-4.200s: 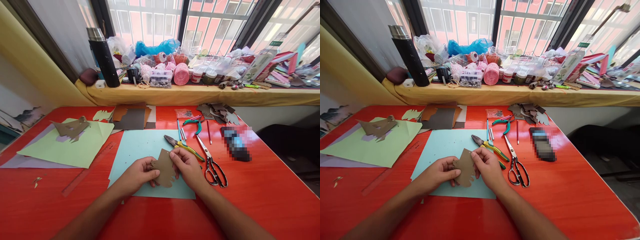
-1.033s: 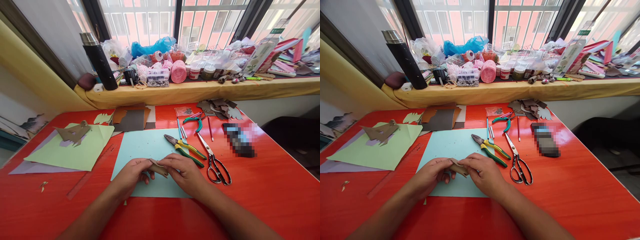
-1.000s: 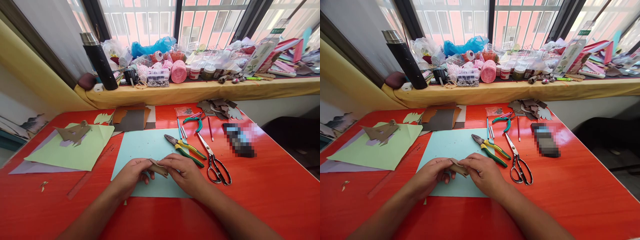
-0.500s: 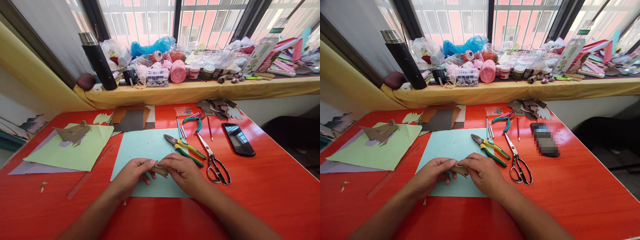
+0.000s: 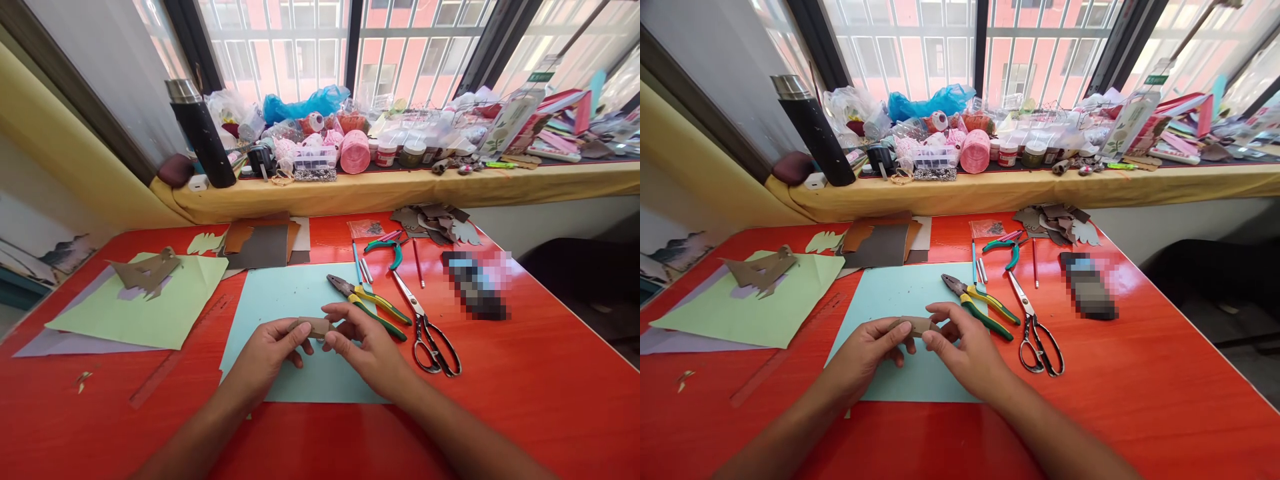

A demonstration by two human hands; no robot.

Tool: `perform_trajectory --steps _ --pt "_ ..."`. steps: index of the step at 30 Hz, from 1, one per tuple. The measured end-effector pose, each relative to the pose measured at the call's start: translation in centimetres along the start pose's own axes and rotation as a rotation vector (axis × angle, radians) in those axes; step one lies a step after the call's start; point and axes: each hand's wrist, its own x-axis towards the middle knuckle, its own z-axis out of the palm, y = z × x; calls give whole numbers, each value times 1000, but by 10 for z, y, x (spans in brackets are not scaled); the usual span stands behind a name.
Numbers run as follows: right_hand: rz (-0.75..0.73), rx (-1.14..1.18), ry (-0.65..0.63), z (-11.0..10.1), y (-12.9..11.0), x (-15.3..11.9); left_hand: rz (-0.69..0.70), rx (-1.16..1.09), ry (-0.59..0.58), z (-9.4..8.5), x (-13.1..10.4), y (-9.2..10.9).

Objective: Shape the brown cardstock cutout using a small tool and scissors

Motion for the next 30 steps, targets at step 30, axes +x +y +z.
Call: perform_trajectory --steps 30 --pt "77 137 8 1 3 6 6 29 79 -2 5 -9"
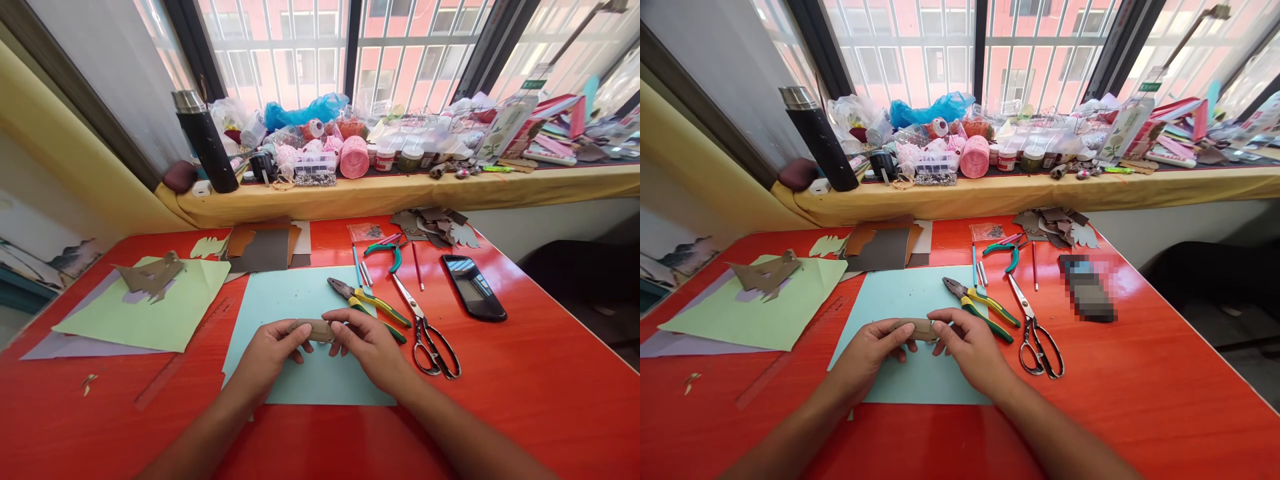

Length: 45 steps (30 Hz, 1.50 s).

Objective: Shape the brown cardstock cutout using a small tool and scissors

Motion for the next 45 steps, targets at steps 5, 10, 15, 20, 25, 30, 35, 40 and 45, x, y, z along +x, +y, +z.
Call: perform_trajectory --steps 5,10,15,20,25,30,35,40,45 --pt "-3 94 73 -3 1 3 -4 -60 27 -2 -1 3" --pt "-22 116 65 1 0 3 7 -101 44 1 -1 5" --pt "-33 98 64 4 -3 1 43 -61 26 6 -2 6" --pt "-21 70 41 5 -3 1 52 -39 61 7 -1 3" --pt "-5 77 26 8 -1 0 65 -28 77 7 -2 3" --pt "9 85 29 11 3 0 62 29 69 12 -4 8" --pt "7 63 40 10 3 2 53 45 56 12 -4 7" --pt "4 67 48 8 1 2 55 31 59 11 -5 7" --pt "6 99 46 7 1 2 68 21 36 11 -6 9"
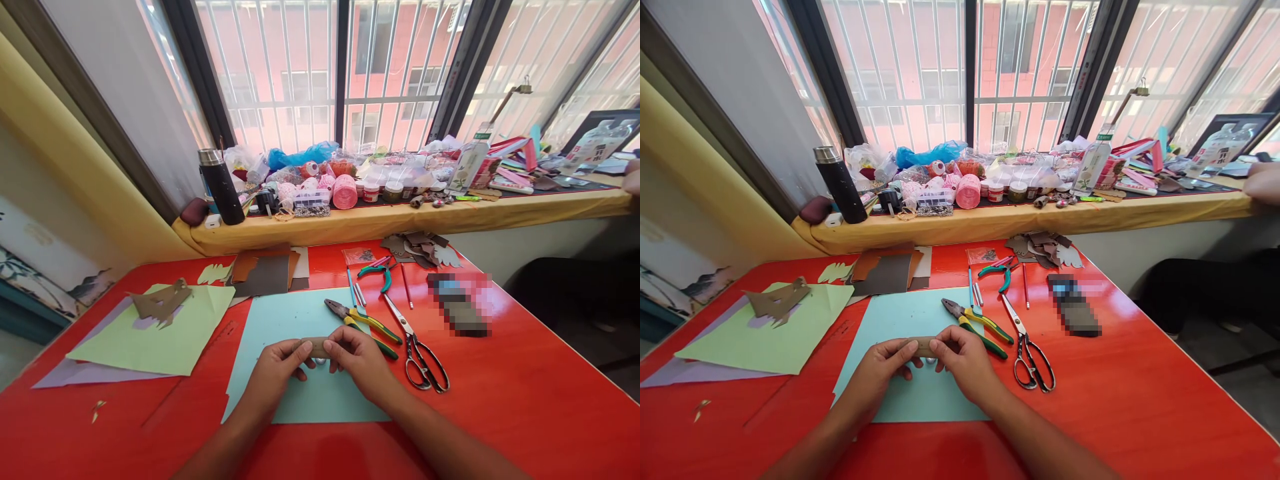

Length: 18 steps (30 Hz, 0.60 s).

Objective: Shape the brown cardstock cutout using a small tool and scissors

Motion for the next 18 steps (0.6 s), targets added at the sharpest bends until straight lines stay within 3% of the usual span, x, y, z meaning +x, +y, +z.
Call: perform_trajectory --steps 18 --pt "13 -6 -26 -7 -3 2 -6 -12 -7 0 1 -1"
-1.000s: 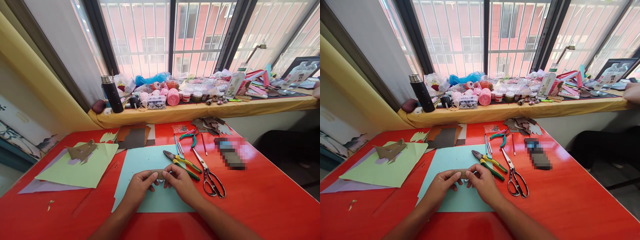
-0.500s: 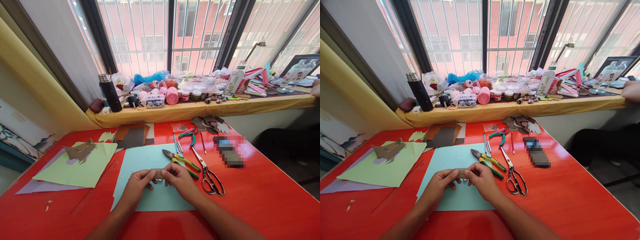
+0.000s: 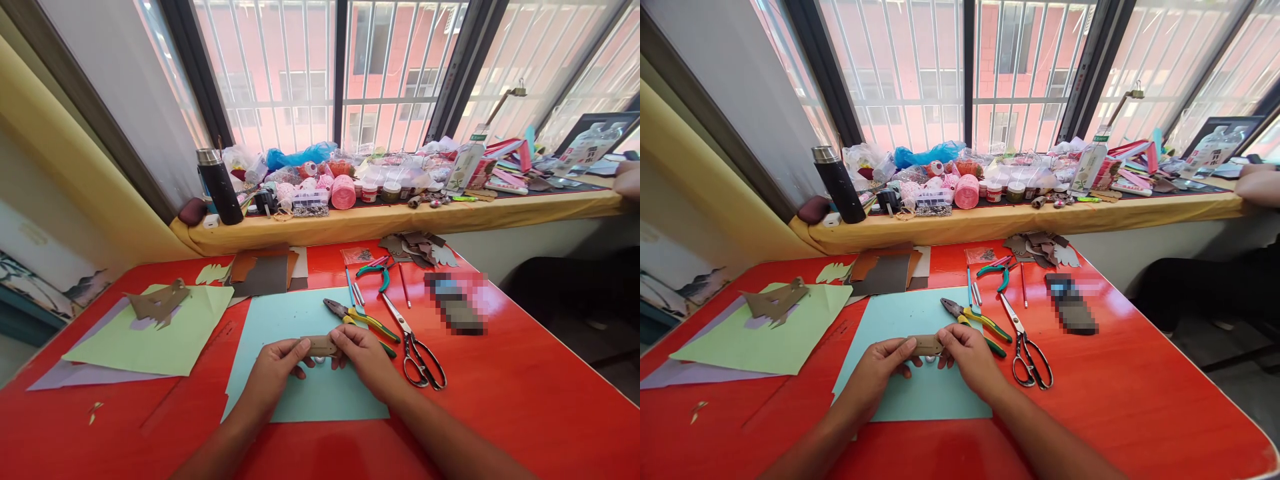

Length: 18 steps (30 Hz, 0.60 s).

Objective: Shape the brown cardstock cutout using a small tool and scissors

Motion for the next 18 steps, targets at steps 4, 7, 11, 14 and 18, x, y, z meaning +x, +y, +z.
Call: perform_trajectory --steps 4,7,11,14,18 --pt "9 26 -1 -1 -1 0 20 -5 -1 -1 0 -2" --pt "8 0 -1 0 -2 -1 34 15 13 -1 -1 -2" --pt "-28 -32 -26 2 -2 -2 30 57 44 0 -1 -3" --pt "-20 -28 -23 2 2 0 28 58 34 1 0 -4" --pt "-12 -38 2 1 7 2 15 46 13 2 -1 0"
